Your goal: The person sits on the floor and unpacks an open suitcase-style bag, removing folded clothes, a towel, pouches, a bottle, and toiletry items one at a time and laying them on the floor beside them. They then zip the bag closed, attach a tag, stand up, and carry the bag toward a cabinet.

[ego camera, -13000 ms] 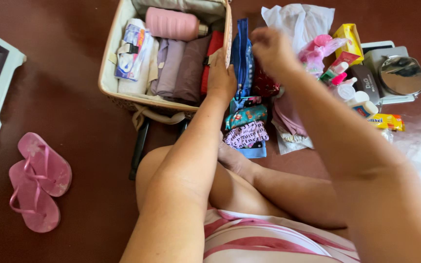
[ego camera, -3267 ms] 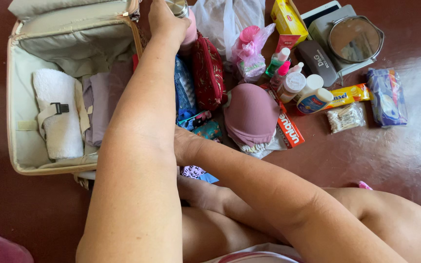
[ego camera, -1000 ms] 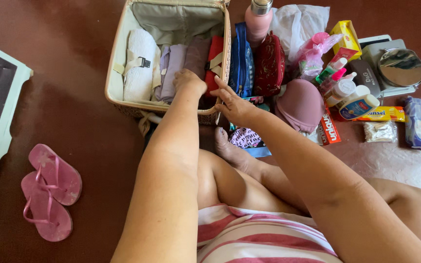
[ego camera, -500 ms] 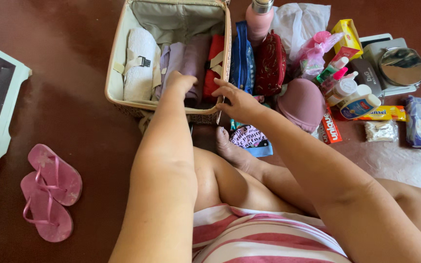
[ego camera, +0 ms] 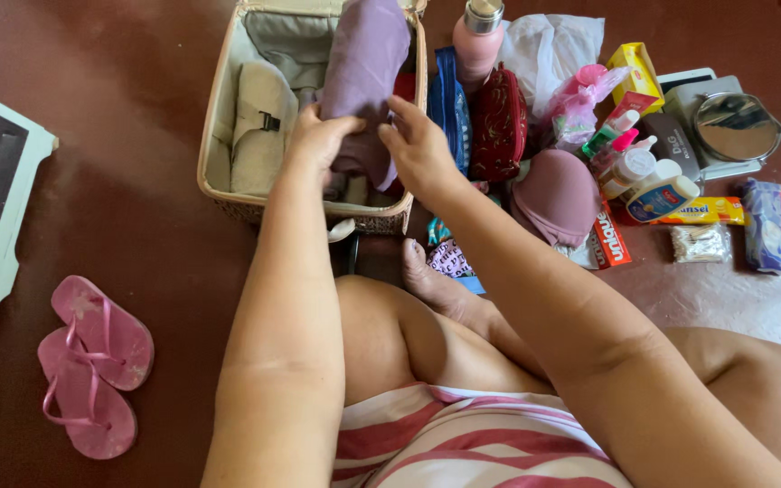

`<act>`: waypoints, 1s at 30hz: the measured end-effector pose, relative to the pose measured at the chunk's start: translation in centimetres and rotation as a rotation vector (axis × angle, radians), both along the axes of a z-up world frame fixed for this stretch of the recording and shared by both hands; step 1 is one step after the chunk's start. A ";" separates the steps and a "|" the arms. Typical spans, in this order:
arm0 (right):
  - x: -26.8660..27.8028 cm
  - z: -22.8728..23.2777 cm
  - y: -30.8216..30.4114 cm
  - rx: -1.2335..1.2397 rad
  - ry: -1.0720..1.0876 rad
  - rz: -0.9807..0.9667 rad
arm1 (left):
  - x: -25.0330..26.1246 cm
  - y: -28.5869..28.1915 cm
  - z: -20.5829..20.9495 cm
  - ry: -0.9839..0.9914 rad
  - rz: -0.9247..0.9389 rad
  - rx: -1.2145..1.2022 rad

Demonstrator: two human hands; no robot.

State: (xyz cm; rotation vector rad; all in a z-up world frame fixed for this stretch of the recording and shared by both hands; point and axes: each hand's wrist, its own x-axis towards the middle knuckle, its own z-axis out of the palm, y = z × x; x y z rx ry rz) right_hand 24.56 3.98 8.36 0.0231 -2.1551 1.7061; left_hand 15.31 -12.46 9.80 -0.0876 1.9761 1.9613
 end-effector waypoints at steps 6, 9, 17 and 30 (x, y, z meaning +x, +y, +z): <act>-1.0 2.8 0.3 0.303 0.122 -0.158 | 2.6 4.7 2.9 0.485 0.092 -0.242; 0.0 4.5 2.2 -0.085 0.063 -0.065 | 5.1 6.3 4.7 0.307 0.034 -0.048; 3.4 8.2 7.9 -0.577 -0.084 -0.103 | 9.9 9.5 7.5 0.190 -0.342 0.211; 9.9 9.9 10.7 -0.550 -0.255 0.165 | 11.2 12.2 6.0 -0.100 -0.550 0.605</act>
